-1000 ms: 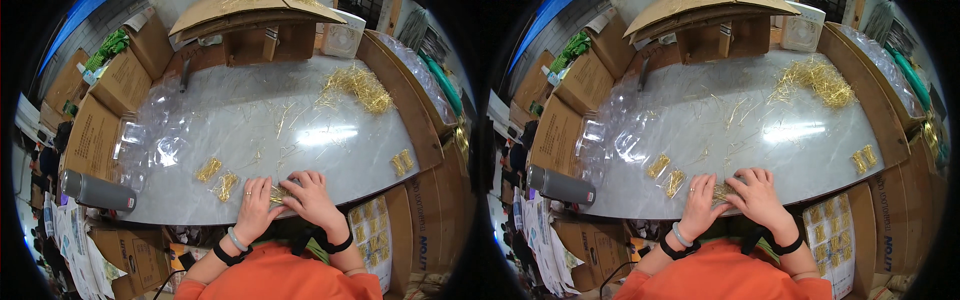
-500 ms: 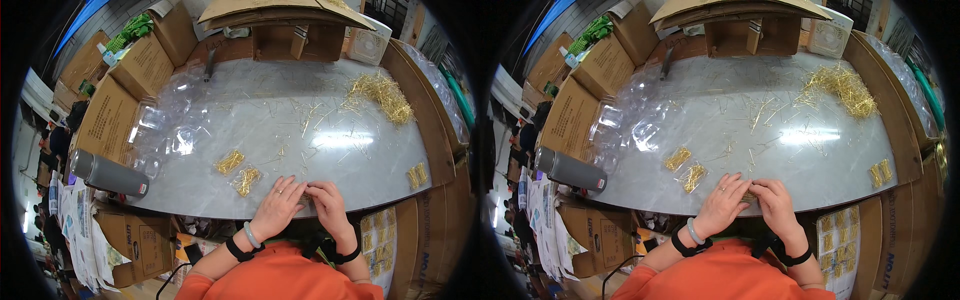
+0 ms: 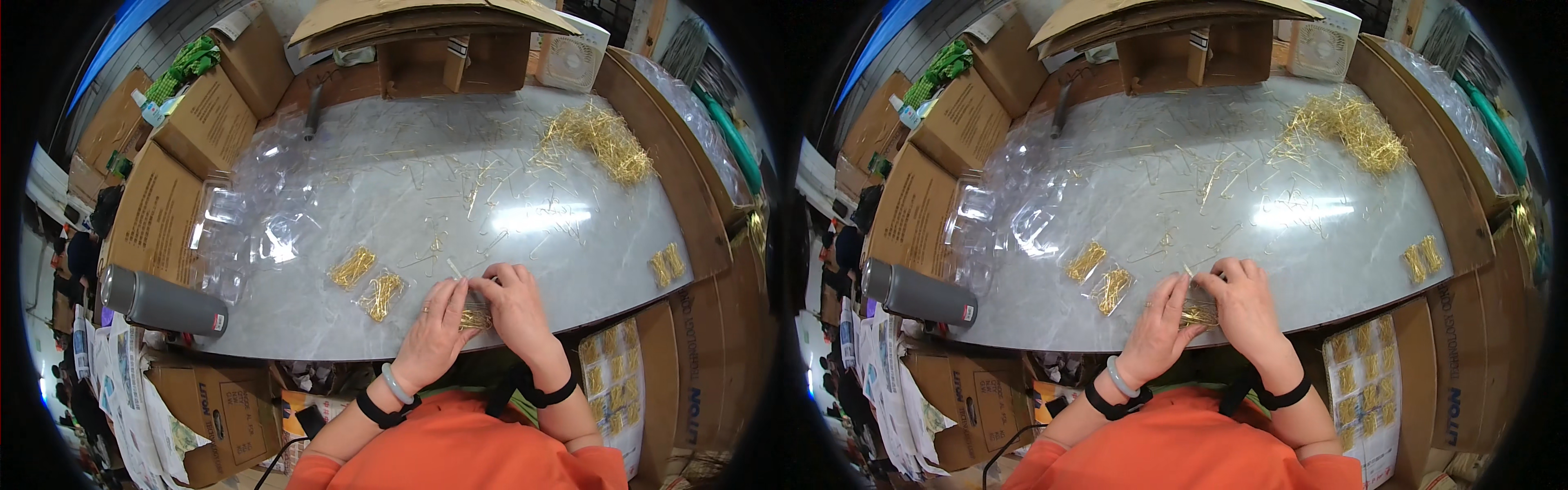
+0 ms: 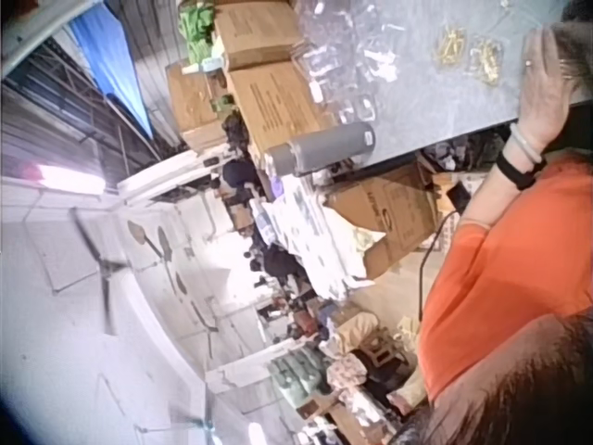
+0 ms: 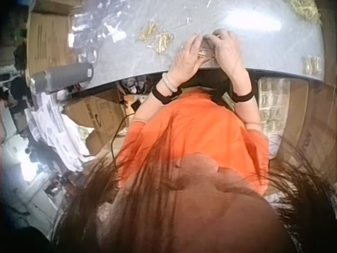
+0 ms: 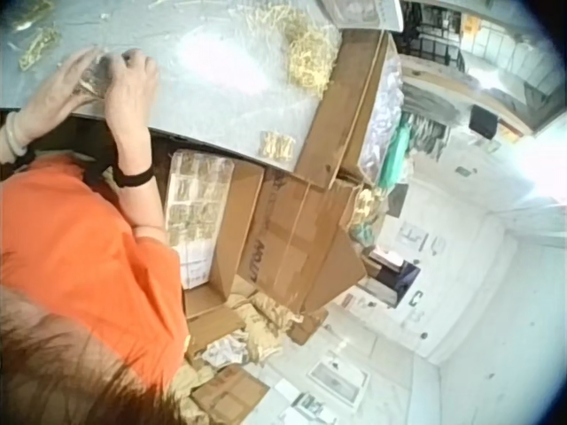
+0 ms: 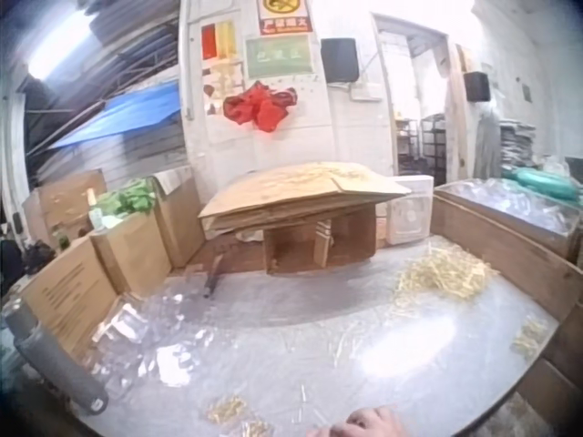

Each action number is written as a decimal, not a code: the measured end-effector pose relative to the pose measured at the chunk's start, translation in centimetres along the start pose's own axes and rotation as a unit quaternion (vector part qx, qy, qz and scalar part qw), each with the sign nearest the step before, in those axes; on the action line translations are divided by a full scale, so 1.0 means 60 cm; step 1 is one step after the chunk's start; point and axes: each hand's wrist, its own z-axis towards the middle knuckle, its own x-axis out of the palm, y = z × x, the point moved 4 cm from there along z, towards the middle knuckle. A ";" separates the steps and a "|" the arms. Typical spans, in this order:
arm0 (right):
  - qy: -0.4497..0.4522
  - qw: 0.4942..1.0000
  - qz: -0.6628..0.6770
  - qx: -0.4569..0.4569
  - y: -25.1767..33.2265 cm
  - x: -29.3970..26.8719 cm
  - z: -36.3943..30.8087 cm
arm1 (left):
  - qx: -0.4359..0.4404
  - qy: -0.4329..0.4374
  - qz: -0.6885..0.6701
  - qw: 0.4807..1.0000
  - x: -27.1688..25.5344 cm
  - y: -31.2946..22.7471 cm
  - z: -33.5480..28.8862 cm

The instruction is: The recorder is bundling and organizing gold-colored metal wires on a workbench.

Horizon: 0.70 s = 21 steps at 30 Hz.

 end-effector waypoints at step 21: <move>-0.091 0.990 -0.079 -0.072 0.007 -0.031 -0.009 | 0.034 0.049 0.061 0.996 0.002 -0.009 0.012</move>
